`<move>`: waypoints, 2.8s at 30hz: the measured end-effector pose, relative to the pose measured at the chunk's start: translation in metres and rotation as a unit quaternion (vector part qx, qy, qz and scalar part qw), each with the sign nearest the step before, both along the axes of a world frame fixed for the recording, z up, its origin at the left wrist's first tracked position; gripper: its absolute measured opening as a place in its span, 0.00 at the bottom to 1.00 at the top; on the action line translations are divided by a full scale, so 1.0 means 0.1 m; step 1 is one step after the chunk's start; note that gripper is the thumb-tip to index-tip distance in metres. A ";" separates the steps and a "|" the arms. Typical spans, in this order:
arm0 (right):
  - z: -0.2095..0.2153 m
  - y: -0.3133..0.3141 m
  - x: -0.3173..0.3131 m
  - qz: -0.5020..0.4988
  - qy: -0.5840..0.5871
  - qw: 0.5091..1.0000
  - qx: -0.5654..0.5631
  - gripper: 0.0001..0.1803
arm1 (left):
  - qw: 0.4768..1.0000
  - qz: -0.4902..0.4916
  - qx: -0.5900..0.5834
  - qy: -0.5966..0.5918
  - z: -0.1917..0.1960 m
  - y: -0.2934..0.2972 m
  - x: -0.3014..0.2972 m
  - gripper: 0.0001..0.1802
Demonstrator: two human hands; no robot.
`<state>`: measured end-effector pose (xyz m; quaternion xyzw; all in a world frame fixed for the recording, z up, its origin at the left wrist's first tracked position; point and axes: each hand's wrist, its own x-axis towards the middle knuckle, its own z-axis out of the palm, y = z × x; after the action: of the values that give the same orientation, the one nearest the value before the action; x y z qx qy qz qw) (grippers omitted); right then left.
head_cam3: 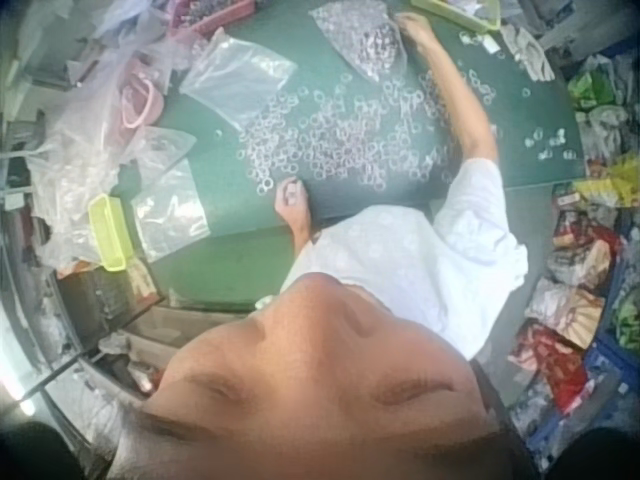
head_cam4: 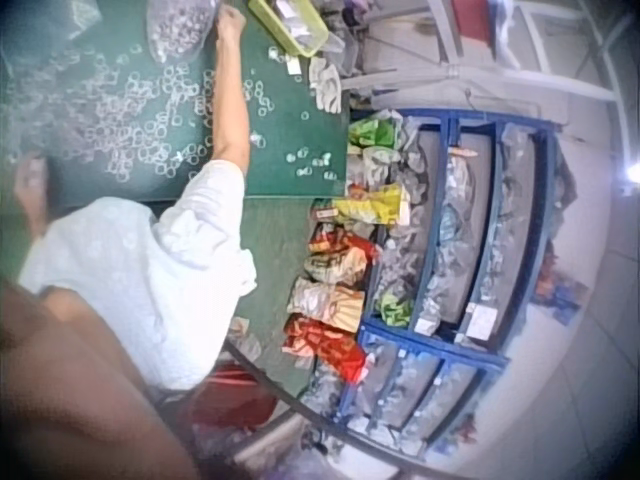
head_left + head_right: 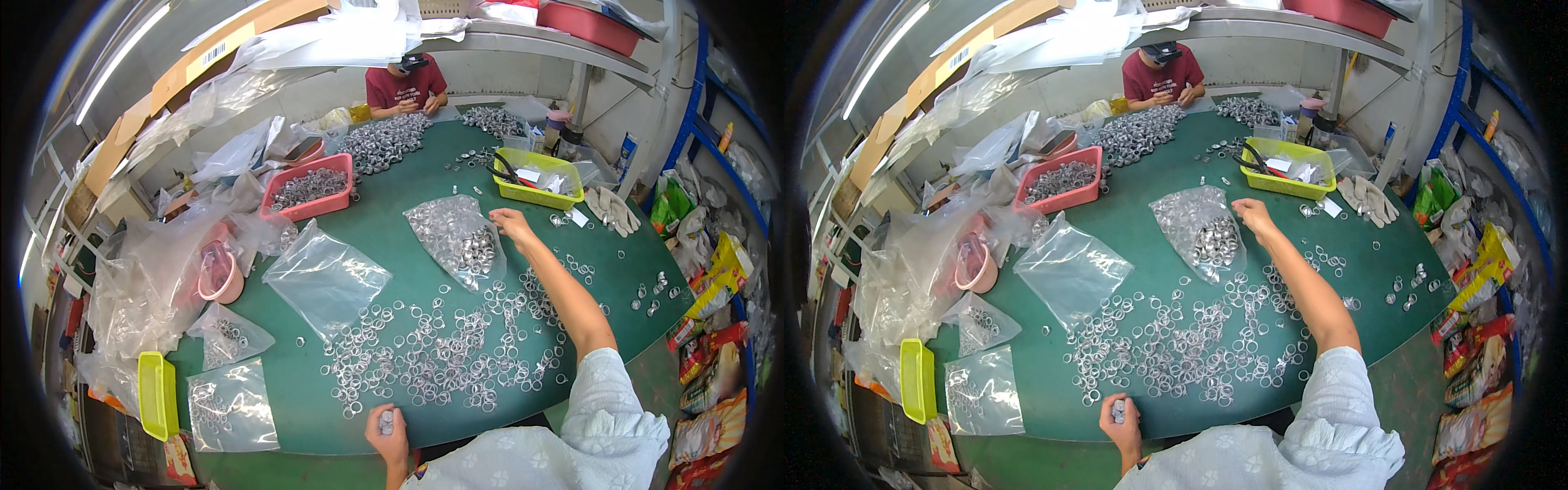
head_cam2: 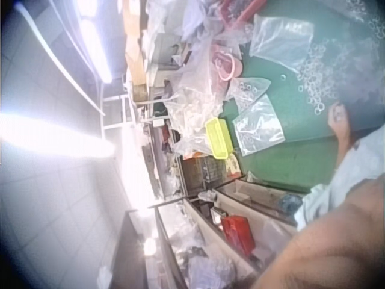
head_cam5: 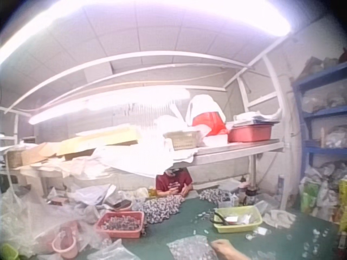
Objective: The person sorts through a pile of small metal rings on a green table, picking up individual rings, placing some into a clear plastic bag, and holding a small stack of sorted rings in their left hand.
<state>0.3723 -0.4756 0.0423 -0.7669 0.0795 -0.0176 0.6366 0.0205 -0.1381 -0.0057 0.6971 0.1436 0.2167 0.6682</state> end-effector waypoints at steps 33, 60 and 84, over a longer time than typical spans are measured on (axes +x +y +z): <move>-0.70 -0.15 1.76 -0.139 -0.227 0.870 -0.416 0.20 | 0.975 0.062 0.094 0.191 0.26 -0.15 0.02 0.08; -0.04 0.10 -0.04 0.056 -0.147 0.984 -0.081 0.21 | 0.974 0.068 0.184 0.110 0.12 -0.06 0.07 0.06; -0.24 2.60 -1.90 0.452 -0.353 0.735 -0.362 0.29 | 0.992 0.125 -0.016 -0.025 0.03 -0.02 -0.03 0.03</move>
<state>0.1825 -0.2155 0.0188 -0.8237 -0.5195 -0.0244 0.2258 0.0175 -0.1404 -0.0024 0.6574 0.2158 0.3135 0.6504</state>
